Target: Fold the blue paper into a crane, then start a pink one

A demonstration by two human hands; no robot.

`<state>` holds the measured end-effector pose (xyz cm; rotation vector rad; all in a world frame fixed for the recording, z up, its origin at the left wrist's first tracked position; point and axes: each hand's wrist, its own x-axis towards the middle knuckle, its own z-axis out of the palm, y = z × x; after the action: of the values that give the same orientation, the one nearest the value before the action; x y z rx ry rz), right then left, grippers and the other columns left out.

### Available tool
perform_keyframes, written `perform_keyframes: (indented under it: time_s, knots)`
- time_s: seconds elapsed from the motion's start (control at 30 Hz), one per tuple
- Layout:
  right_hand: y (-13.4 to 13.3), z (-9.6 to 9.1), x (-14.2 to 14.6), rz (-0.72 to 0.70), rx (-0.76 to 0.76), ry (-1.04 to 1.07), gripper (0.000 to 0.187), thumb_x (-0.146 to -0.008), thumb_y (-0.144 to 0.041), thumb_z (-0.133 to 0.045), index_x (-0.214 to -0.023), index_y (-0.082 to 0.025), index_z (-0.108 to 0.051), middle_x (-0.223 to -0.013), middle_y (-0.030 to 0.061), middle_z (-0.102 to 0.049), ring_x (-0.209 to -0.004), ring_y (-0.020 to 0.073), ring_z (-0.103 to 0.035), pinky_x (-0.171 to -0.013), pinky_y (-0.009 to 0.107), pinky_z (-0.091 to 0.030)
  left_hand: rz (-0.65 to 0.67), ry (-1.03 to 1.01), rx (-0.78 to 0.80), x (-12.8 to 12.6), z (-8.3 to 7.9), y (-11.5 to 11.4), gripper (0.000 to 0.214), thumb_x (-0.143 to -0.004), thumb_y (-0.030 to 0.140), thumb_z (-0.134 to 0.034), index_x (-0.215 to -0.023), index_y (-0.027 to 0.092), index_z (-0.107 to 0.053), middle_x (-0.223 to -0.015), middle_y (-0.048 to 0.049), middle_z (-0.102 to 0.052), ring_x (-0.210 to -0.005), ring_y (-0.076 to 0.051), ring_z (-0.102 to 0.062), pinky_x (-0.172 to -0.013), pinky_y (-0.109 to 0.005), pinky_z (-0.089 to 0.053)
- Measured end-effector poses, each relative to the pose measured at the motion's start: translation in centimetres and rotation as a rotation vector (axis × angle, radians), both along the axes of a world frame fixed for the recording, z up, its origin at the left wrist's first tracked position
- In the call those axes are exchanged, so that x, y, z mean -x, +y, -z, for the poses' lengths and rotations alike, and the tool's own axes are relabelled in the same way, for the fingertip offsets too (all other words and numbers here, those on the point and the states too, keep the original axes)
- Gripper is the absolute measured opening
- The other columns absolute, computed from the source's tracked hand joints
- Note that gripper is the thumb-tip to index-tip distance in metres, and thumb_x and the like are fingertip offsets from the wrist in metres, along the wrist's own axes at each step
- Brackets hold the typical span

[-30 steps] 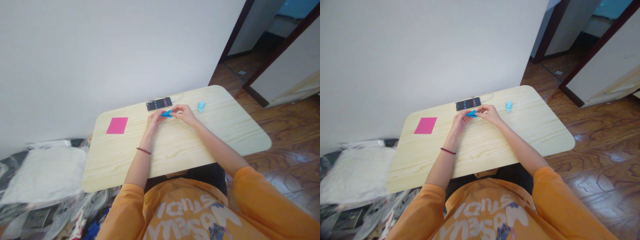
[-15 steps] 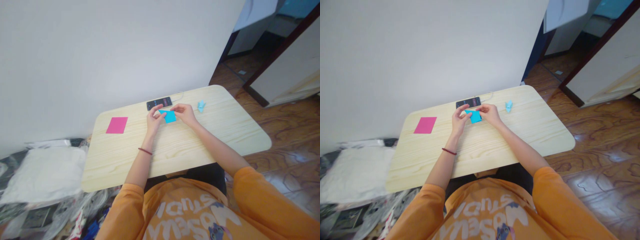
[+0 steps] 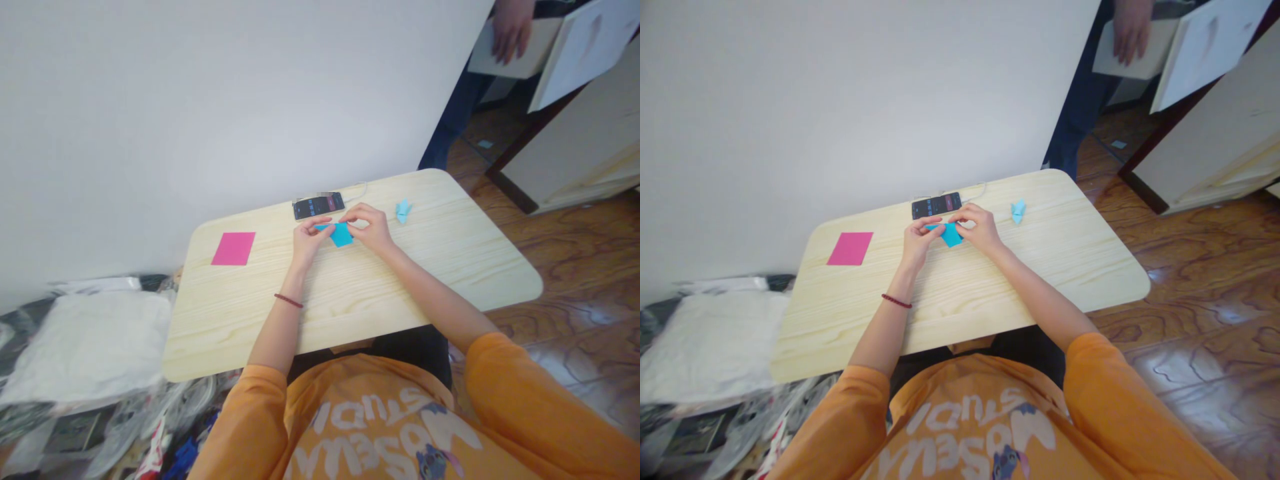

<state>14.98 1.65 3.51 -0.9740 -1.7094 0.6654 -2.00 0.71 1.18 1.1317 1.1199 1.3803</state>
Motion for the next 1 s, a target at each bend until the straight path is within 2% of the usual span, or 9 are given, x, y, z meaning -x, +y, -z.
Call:
perform_keyframes:
  time_s: [0.13,0.33,0.67,0.83,1.0]
  knots:
    - [-0.01,0.32,-0.06,-0.021,-0.095,-0.054,0.013,-0.072,-0.016,-0.062,-0.074,-0.023,-0.073,-0.081,0.0040,-0.068,-0.080,0.0192,-0.061,-0.078,0.034,-0.048,0.001,0.015,-0.047,-0.15,-0.43,-0.15,0.029,-0.056,0.032,-0.084,-0.079,0.018,-0.074,-0.076,-0.0035,-0.073,-0.065,-0.014,-0.065,-0.067,-0.027,-0.052]
    - [0.05,0.65,-0.01,-0.019,-0.154,-0.130,0.013,-0.073,-0.015,-0.061,-0.072,-0.023,-0.070,-0.080,0.0042,-0.069,-0.082,0.0207,-0.060,-0.081,0.036,-0.047,-0.011,0.052,-0.049,-0.24,-0.82,-0.35,0.025,-0.056,0.030,-0.084,-0.075,0.017,-0.073,-0.073,-0.0040,-0.072,-0.068,-0.016,-0.066,-0.065,-0.027,-0.051]
    - [-0.39,0.09,0.17,0.010,-0.161,-0.098,0.008,-0.073,-0.020,-0.063,-0.071,-0.024,-0.070,-0.076,0.0040,-0.069,-0.077,0.0205,-0.060,-0.078,0.037,-0.047,-0.015,0.050,-0.118,-0.41,-0.82,-0.40,0.025,-0.057,0.033,-0.084,-0.074,0.019,-0.072,-0.079,-0.0043,-0.073,-0.070,-0.015,-0.066,-0.063,-0.026,-0.051]
    - [-0.39,0.07,0.16,0.016,-0.116,-0.107,0.009,-0.073,-0.020,-0.064,-0.071,-0.025,-0.071,-0.077,0.0038,-0.069,-0.078,0.0210,-0.059,-0.080,0.038,-0.046,-0.023,0.043,-0.105,-0.55,-1.01,-0.53,0.023,-0.058,0.030,-0.084,-0.073,0.019,-0.072,-0.079,-0.0049,-0.073,-0.071,-0.016,-0.067,-0.065,-0.027,-0.052]
    - [-0.21,0.37,0.08,0.003,-0.170,-0.103,0.009,-0.074,-0.020,-0.063,-0.069,-0.023,-0.070,-0.075,0.0045,-0.068,-0.077,0.0209,-0.059,-0.079,0.038,-0.046,-0.007,0.026,-0.077,-0.69,-0.65,-0.52,0.022,-0.059,0.028,-0.084,-0.073,0.016,-0.072,-0.073,-0.0051,-0.072,-0.069,-0.017,-0.067,-0.068,-0.029,-0.053]
